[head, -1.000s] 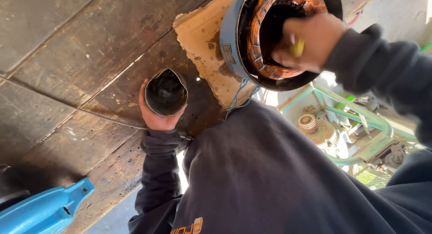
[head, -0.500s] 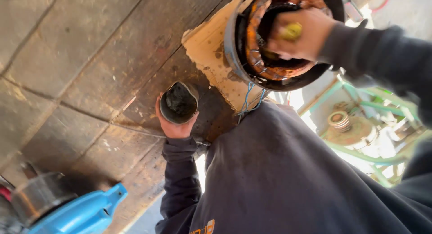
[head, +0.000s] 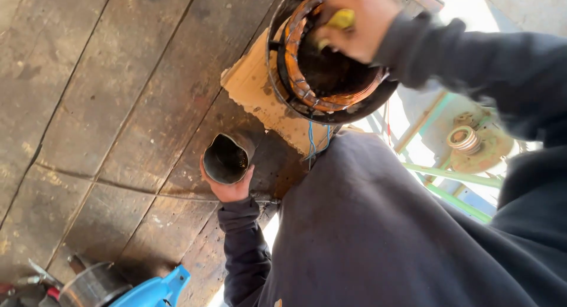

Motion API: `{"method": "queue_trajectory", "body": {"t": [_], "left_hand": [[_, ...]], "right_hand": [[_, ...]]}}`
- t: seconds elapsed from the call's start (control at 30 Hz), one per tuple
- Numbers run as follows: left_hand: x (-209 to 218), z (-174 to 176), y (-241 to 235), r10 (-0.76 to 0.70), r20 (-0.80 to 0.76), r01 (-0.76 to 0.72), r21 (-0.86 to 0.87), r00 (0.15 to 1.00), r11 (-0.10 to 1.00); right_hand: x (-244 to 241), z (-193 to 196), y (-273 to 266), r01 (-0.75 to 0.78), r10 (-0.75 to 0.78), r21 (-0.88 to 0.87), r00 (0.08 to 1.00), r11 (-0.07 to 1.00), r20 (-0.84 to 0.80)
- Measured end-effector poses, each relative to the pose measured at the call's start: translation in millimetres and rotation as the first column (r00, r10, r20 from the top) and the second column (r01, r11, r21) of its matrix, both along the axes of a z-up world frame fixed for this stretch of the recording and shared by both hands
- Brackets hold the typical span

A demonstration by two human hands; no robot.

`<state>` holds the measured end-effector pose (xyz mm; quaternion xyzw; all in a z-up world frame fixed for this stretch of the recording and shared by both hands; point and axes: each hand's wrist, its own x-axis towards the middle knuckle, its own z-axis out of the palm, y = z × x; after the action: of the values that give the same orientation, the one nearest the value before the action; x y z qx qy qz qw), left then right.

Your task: Applying insulating varnish to the copper coils of an electric motor stator using a brush.

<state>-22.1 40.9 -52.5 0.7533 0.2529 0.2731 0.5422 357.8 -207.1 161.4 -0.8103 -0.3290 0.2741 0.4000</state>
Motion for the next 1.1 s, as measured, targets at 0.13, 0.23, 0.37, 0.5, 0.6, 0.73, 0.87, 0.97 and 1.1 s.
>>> {"method": "queue_trajectory", "body": {"t": [0.13,0.23,0.37,0.5,0.6,0.73,0.87,0.97,1.1], "left_hand": [[1.9,-0.2,-2.5,0.011,-0.030,-0.008,0.094,0.999,0.996],[5.1,0.8,-0.1,-0.008,0.021,0.006,0.091,1.000,0.996],[0.6,-1.5,0.8,-0.024,0.022,0.022,0.089,0.999,0.996],[9.5,-5.4,0.9,-0.044,-0.011,0.045,0.120,0.999,0.992],[3.4,-4.5,-1.4,-0.081,0.107,0.090,-0.085,0.991,0.992],[4.5,-5.7,4.7,-0.043,0.047,0.040,0.054,0.998,0.998],[6.1,-7.1,1.2,-0.061,0.084,0.063,-0.029,0.995,0.998],[6.8,-6.6,2.9,-0.079,0.118,0.073,0.061,0.990,0.996],[10.6,-9.1,2.4,-0.067,0.098,0.066,0.019,0.993,0.998]], "right_hand": [[-8.1,31.5,-20.5,-0.026,0.243,-0.412,0.839,0.911,0.487],[-27.2,41.9,-13.3,-0.099,0.130,-0.148,0.967,0.984,0.220],[-34.4,43.8,-28.2,0.276,-0.224,0.256,0.951,0.926,-0.213],[-39.6,10.9,-33.8,0.332,-0.304,0.375,0.943,0.865,-0.133],[-52.8,4.6,-33.1,0.323,-0.373,0.394,0.926,0.861,0.055],[-58.5,10.6,-27.9,-0.028,-0.175,0.375,0.850,0.927,0.496],[-38.1,-17.6,-36.4,0.487,-0.397,0.488,0.874,0.724,-0.281],[-57.5,2.2,-32.9,0.377,-0.209,0.365,0.882,0.851,-0.423],[-42.1,7.5,-33.2,0.558,-0.391,0.344,0.804,0.755,-0.447]]}}
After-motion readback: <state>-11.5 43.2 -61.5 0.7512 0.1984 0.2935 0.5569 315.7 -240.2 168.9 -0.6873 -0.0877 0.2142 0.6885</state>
